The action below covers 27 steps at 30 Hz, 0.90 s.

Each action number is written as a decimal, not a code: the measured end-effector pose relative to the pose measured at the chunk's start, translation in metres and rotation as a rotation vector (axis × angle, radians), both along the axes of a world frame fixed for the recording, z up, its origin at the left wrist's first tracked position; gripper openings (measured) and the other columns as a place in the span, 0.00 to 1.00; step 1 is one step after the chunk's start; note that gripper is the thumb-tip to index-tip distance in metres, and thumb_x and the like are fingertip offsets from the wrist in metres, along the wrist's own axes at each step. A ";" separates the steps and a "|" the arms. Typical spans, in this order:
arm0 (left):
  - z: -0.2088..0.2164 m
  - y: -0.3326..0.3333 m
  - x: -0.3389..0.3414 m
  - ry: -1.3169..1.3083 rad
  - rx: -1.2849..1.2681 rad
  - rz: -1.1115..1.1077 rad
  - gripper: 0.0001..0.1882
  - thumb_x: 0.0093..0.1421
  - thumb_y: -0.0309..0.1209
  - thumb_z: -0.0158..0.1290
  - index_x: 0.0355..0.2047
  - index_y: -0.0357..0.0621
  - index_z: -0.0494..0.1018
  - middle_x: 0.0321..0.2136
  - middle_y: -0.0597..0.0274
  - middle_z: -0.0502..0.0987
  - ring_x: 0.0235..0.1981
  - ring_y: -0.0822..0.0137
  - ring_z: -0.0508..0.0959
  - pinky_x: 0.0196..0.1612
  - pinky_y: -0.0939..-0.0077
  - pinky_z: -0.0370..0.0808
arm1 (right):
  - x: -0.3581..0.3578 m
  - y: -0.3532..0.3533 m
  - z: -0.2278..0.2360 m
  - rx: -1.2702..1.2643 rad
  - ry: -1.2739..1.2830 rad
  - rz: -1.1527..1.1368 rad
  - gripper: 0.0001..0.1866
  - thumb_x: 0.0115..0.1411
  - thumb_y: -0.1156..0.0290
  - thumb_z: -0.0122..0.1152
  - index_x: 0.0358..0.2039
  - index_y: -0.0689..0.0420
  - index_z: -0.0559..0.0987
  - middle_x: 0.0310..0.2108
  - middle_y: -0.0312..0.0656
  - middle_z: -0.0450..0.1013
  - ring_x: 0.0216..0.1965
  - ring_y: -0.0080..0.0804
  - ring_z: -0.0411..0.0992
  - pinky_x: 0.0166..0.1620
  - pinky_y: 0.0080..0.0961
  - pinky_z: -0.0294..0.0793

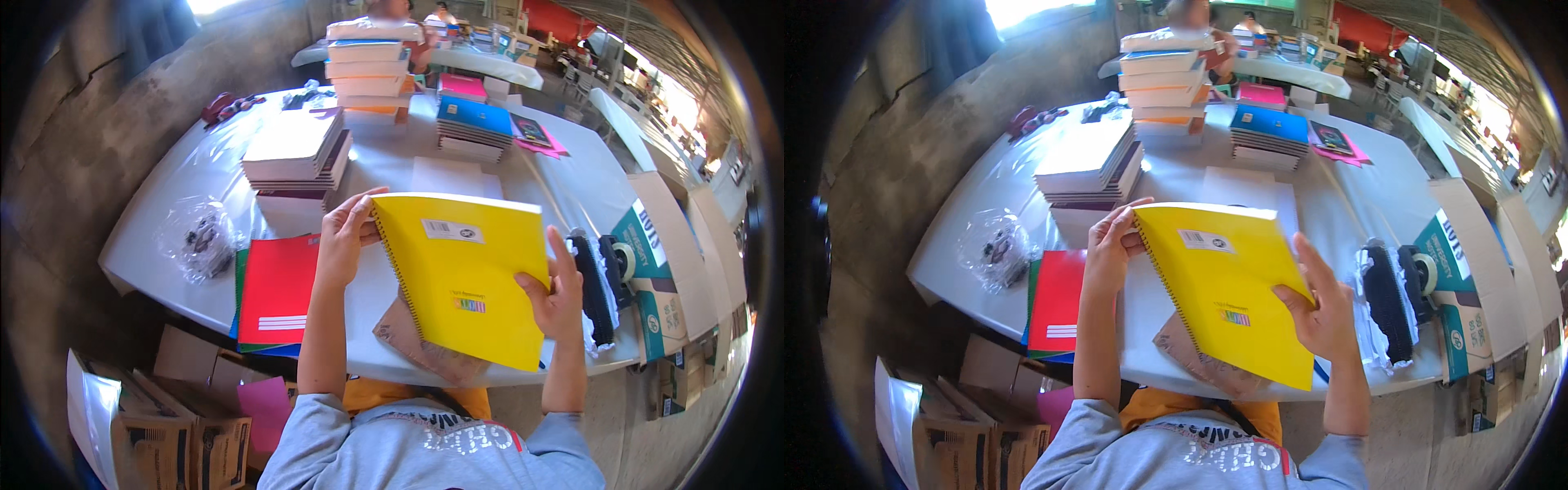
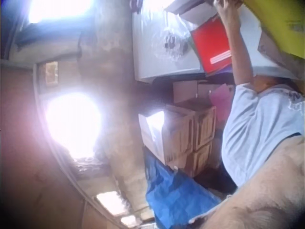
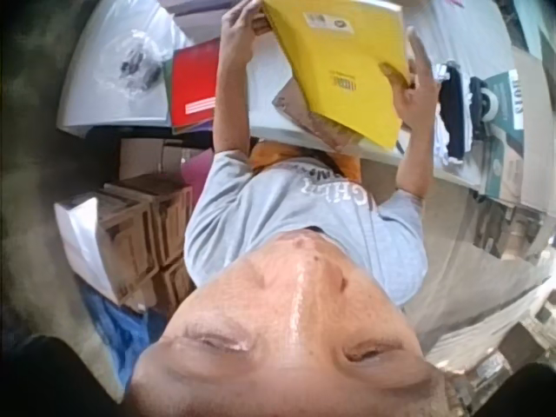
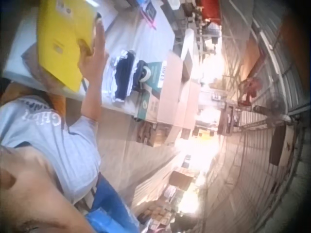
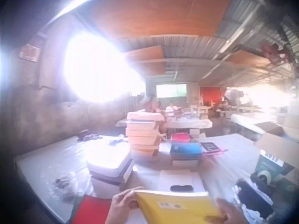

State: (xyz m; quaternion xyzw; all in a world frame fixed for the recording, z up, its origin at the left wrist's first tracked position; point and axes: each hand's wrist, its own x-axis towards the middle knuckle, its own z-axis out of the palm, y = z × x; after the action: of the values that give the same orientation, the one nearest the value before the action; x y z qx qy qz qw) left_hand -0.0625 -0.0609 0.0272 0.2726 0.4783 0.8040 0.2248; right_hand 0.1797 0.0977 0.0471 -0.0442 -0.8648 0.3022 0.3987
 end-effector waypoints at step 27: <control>-0.013 -0.297 -0.027 1.206 -0.542 1.134 0.16 0.50 0.41 0.60 0.34 0.45 0.75 0.50 0.51 0.64 0.52 0.52 0.69 0.51 0.58 0.70 | -0.255 -0.087 -0.038 0.165 0.149 0.962 0.19 0.51 0.84 0.55 0.44 0.52 0.77 0.40 0.41 0.76 0.45 0.37 0.72 0.46 0.32 0.71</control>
State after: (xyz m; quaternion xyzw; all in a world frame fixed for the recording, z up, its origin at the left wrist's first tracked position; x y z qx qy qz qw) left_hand -0.0895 -0.3576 0.0144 0.3096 0.7541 0.3717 -0.4441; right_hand -0.0756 0.0112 0.0090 0.4133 -0.7775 0.3848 0.2768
